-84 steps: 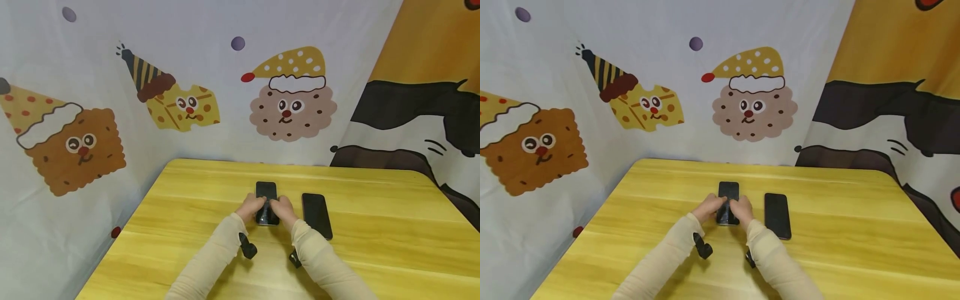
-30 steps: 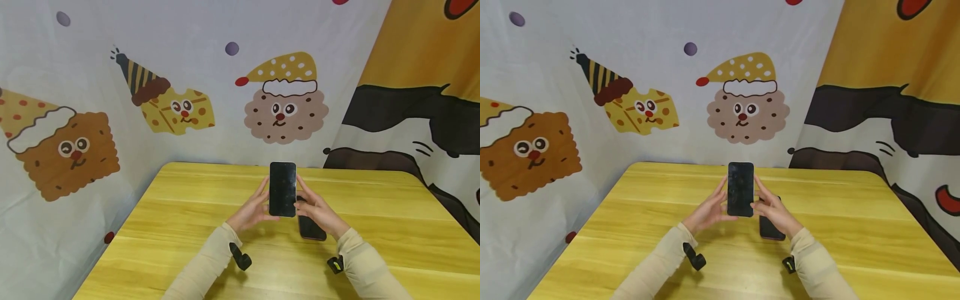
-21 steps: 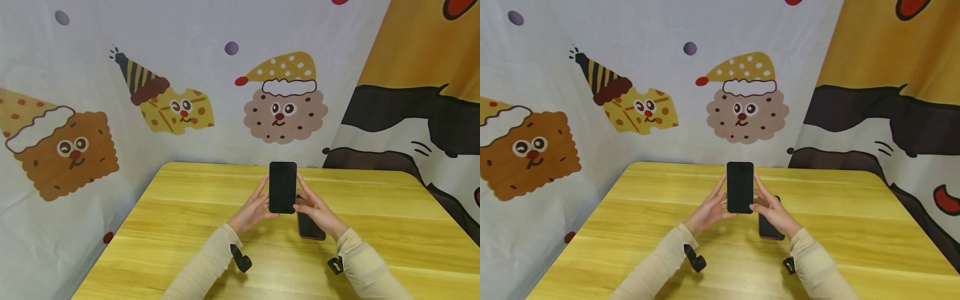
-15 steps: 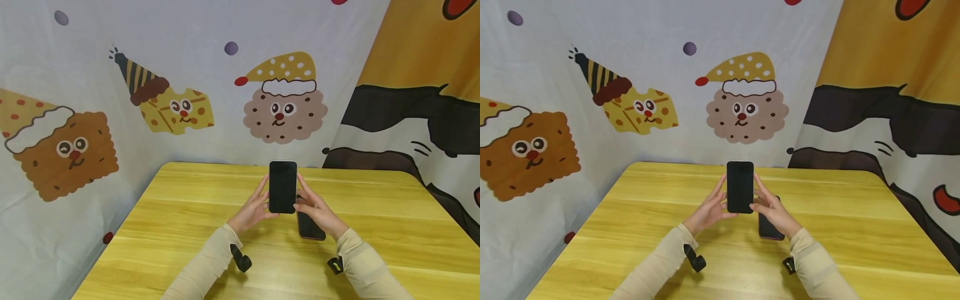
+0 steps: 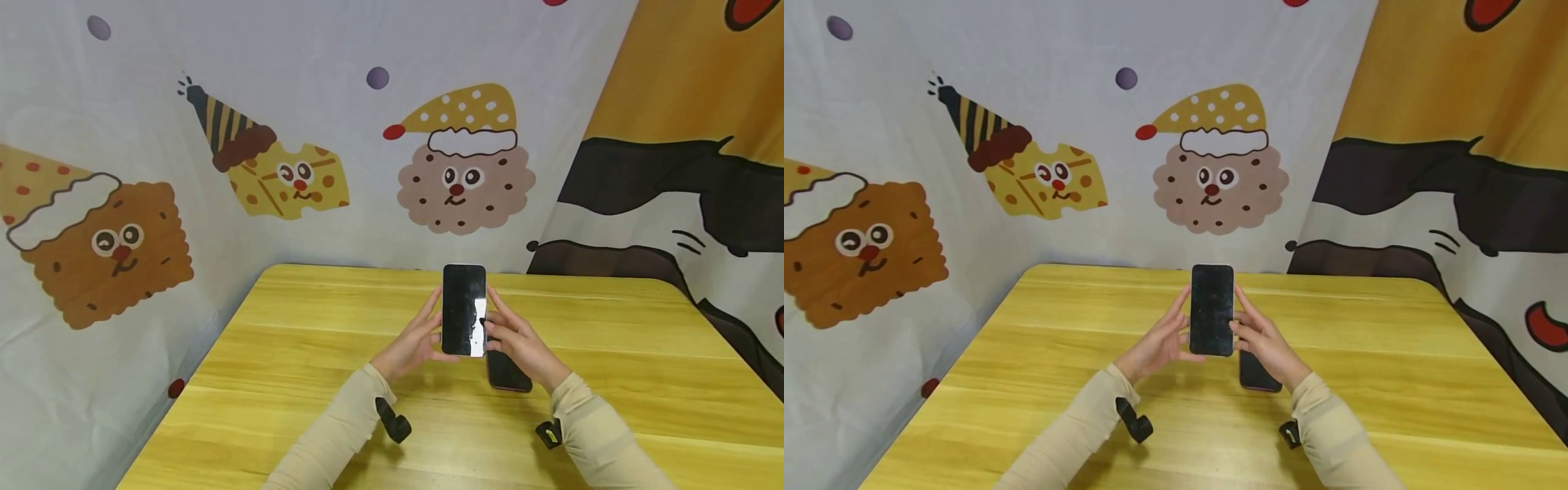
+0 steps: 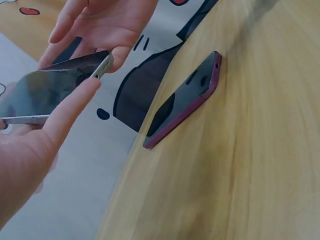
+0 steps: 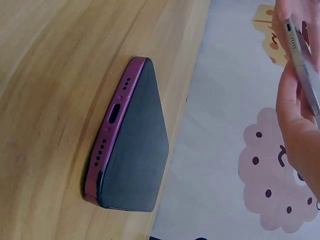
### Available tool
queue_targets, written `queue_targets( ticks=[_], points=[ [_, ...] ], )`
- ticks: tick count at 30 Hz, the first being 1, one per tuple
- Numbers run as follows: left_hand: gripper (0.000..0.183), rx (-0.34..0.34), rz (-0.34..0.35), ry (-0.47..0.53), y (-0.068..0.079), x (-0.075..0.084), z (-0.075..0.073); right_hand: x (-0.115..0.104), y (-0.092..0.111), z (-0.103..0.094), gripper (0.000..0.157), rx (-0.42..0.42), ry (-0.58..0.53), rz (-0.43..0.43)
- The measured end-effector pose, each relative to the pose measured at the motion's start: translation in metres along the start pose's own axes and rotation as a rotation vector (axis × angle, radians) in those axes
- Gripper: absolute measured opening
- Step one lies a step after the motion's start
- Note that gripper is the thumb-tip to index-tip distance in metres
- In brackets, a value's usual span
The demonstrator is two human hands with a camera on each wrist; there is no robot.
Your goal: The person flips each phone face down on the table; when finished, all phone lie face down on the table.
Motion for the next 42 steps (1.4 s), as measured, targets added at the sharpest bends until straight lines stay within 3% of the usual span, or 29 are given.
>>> queue_targets(
  ticks=[8, 15, 22, 31, 38, 42],
  points=[
    [0.053, 0.078, -0.060, -0.040, 0.0019, 0.0037, 0.0027, -0.0002, 0.0001, 0.0016, 0.059, -0.056, -0.141, 0.010],
    [0.056, 0.155, -0.139, 0.028, 0.0007, 0.0056, 0.0068, -0.0008, -0.0011, 0.0039, 0.060, 0.003, -0.243, 0.119],
    [0.064, 0.229, -0.191, 0.103, 0.0018, 0.0083, 0.0092, 0.0012, -0.0029, 0.0059, 0.060, 0.043, -0.187, 0.228],
    [0.069, 0.275, -0.209, 0.163, 0.0010, 0.0075, 0.0096, 0.0026, -0.0024, 0.0050, 0.058, 0.042, -0.207, 0.253],
    [0.064, 0.273, -0.216, 0.141, 0.0004, 0.0068, 0.0090, 0.0031, -0.0009, 0.0040, 0.061, 0.053, -0.180, 0.268],
    [0.058, 0.301, -0.203, 0.047, 0.0006, 0.0048, 0.0068, 0.0051, 0.0007, 0.0031, 0.069, 0.035, -0.082, 0.261]
  ],
)
Point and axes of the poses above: each hand's wrist, its own y-axis away from the middle knuckle, its own z-axis out of the palm, x = y × z, the point moved 3 cm from there along -y, towards the middle knuckle, and after that the axes turned 5 degrees about y, right-handed, at the moved point
